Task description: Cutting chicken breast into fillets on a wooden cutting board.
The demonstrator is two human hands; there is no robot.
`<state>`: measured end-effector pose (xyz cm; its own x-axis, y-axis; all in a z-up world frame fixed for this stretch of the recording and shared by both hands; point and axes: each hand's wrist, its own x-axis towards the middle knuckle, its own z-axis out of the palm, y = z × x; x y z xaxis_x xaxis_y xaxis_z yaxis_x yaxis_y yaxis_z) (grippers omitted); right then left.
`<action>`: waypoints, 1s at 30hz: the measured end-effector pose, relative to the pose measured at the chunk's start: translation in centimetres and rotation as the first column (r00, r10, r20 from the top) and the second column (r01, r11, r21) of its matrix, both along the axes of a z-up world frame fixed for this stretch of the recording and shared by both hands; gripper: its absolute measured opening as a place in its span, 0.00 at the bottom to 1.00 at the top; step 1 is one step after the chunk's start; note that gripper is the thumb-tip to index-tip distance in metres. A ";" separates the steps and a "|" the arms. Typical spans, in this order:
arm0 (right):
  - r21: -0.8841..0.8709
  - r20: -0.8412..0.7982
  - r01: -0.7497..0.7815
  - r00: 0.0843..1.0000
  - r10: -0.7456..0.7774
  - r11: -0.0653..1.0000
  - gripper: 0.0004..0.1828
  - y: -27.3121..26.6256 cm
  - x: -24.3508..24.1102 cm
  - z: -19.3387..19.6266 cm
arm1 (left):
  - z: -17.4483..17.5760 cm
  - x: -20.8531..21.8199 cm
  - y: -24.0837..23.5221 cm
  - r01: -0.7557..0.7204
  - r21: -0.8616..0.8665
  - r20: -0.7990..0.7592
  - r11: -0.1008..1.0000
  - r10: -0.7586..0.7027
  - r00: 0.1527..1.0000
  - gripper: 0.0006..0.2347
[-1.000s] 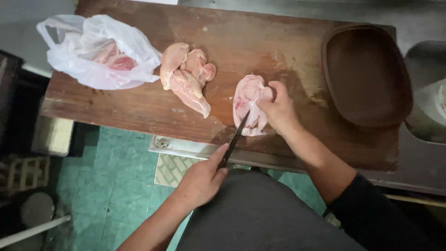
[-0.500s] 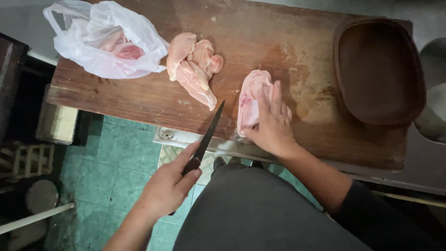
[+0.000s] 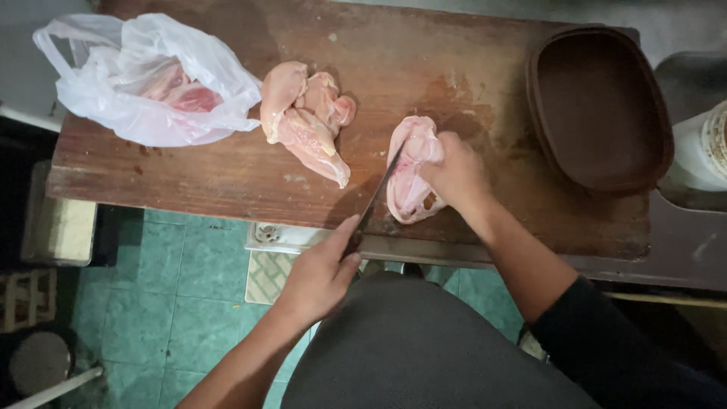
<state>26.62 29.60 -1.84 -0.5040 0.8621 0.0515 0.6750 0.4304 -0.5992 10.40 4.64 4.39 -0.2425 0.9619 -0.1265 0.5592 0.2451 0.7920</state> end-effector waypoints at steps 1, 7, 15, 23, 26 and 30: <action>-0.142 0.033 0.031 0.999 -0.027 0.989 0.31 0.4 -0.1 -0.5 | -0.1 0.2 0.7 0.020 -0.010 -0.108 1.000 -0.021 0.994 0.27; -0.187 -0.129 0.130 0.979 -0.155 0.974 0.18 0.4 0.2 -2.4 | -0.1 1.7 6.1 0.068 -0.059 -0.165 0.996 -0.077 0.983 0.27; -0.192 -0.251 0.093 0.958 -0.141 0.977 0.16 0.1 0.6 -2.7 | -1.1 2.8 9.8 0.104 -0.102 -0.262 0.989 -0.128 0.957 0.26; -0.289 -0.380 0.020 0.915 -0.134 0.957 0.13 0.8 1.2 -5.0 | -0.9 3.4 8.6 0.075 -0.053 -0.193 0.996 -0.084 0.978 0.28; -0.211 -0.340 0.050 0.933 -0.121 0.976 0.14 2.3 1.5 -5.4 | 0.0 3.2 7.5 0.084 0.038 -0.132 0.996 -0.079 0.988 0.25; -0.282 -0.422 0.027 0.894 -0.150 0.959 0.14 2.6 2.4 -7.5 | 4.1 2.7 1.8 0.113 -0.350 -0.019 0.930 -0.127 0.992 0.28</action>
<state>29.01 32.22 -9.35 -0.4041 0.9146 0.0137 0.3477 0.1675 -0.9225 13.08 6.43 8.48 -0.1399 0.8818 -0.4504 0.6317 0.4298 0.6451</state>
